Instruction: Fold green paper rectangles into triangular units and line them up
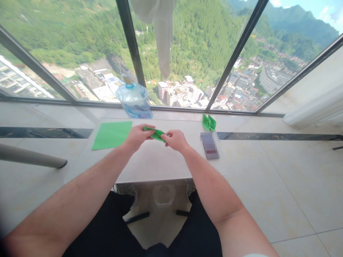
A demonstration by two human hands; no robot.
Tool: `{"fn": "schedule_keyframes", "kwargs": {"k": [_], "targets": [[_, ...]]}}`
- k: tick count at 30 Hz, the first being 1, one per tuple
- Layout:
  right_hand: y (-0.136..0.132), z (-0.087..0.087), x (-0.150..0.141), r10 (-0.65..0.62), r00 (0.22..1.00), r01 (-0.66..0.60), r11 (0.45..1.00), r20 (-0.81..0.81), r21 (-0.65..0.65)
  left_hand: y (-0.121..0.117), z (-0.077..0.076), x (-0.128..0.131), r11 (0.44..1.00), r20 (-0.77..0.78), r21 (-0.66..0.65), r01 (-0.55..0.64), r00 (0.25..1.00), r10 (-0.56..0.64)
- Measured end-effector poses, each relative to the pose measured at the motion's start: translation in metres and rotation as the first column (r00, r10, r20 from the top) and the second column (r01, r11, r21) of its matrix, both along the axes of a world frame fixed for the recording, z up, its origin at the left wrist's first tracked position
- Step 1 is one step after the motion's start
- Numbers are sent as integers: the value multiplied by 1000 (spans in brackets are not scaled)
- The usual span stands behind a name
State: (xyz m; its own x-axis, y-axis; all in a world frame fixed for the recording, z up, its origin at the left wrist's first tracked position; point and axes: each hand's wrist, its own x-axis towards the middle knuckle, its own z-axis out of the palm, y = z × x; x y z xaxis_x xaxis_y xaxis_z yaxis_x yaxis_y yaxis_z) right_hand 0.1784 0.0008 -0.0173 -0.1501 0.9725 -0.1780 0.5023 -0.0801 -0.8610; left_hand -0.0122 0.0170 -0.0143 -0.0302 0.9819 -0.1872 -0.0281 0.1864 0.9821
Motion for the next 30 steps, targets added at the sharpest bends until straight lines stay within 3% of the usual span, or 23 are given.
{"fn": "schedule_keyframes", "kwargs": {"k": [2,4,8,13,24,27,30], "targets": [[-4,3,2,-21,998,15,996,60,85,3,-1,-1,998,1,-51,-34,999,34],[-9,5,4,-55,987,17,968,148,248,6,-3,-2,991,-7,-103,-81,997,80],[-19,2,10,-22,954,-121,883,299,452,11,-6,-3,981,-9,-149,-127,992,127],[-21,-9,11,30,925,-229,838,378,495,8,-4,-4,985,32,-146,-95,994,101],[-25,-8,16,-46,901,-206,830,431,519,6,4,-1,992,67,-127,0,998,9],[-23,-9,22,-171,836,-155,838,522,523,4,5,0,992,-25,-116,58,998,-61],[-13,-9,37,-316,717,-54,864,622,501,2,3,0,983,-267,-105,149,948,-173]]}}
